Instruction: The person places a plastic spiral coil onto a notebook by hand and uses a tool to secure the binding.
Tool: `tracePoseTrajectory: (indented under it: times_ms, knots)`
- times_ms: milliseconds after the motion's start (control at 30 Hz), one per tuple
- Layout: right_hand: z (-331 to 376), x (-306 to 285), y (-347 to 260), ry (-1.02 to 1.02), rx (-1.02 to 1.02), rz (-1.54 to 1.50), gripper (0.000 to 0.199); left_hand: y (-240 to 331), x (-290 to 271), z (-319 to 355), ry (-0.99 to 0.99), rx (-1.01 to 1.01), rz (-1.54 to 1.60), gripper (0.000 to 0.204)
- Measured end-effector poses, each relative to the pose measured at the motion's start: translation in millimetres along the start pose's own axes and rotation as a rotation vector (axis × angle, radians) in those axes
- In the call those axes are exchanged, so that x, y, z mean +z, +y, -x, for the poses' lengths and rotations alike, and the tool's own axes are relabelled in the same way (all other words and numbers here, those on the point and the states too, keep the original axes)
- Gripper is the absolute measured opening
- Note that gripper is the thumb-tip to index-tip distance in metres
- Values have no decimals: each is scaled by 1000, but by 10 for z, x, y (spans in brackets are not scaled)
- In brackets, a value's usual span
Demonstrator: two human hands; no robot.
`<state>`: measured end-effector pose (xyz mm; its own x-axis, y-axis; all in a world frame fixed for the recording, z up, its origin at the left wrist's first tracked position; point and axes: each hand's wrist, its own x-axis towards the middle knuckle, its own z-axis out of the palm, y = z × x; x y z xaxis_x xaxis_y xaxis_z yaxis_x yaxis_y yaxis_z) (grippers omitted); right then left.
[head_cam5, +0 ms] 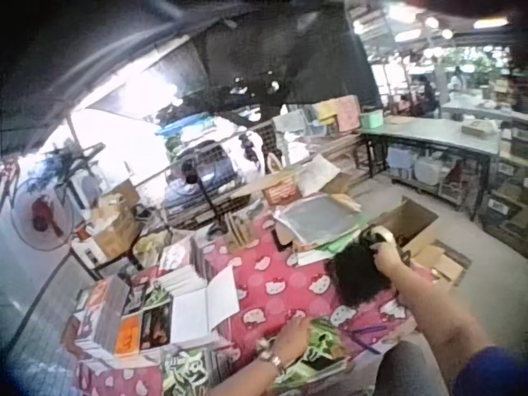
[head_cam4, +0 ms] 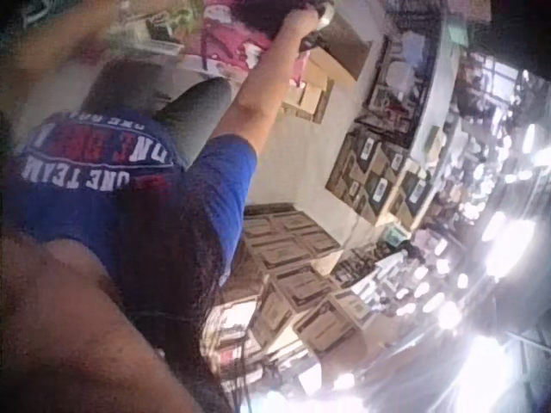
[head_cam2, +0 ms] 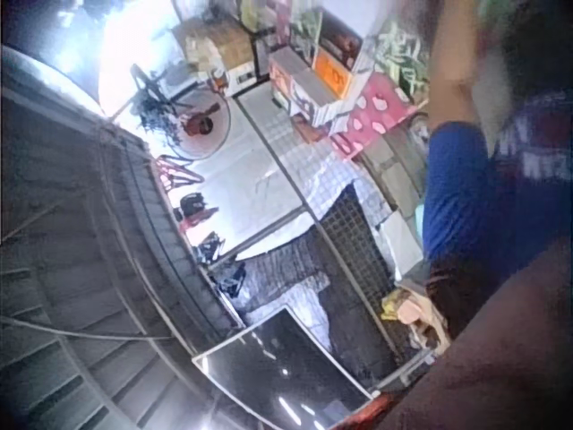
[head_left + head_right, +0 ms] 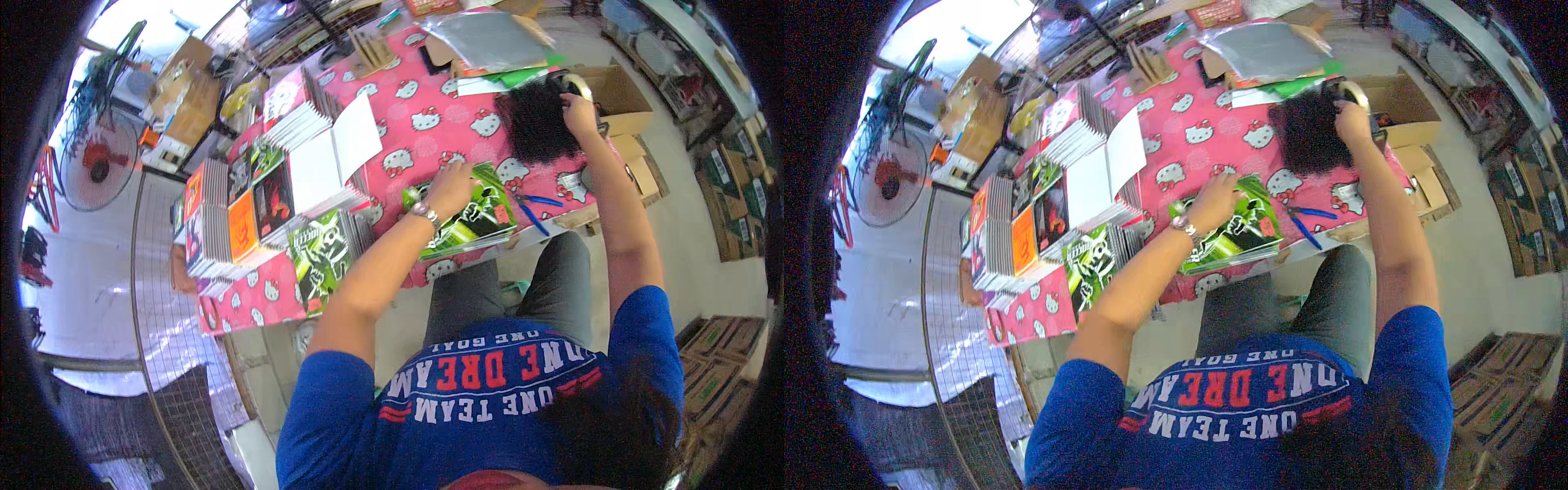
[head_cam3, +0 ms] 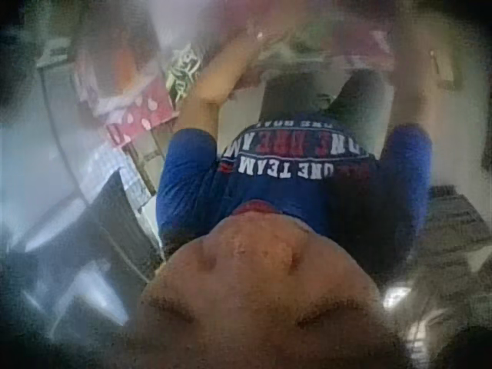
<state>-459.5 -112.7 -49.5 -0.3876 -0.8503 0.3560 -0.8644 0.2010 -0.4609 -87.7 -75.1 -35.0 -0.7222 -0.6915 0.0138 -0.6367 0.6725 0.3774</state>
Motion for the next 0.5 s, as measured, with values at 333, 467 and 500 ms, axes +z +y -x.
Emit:
tracePoseTrajectory:
  times_ms: [333,467,500]
  knots:
    - [-76,-206,-319,128,-25,-81,32,281,-600,180,319,-48,235,40]
    - [166,-436,-653,129,-161,-371,38,675,-1056,652,335,233,-24,29]
    - [241,-468,-596,60,-158,-527,45,732,-999,674,329,259,-16,29]
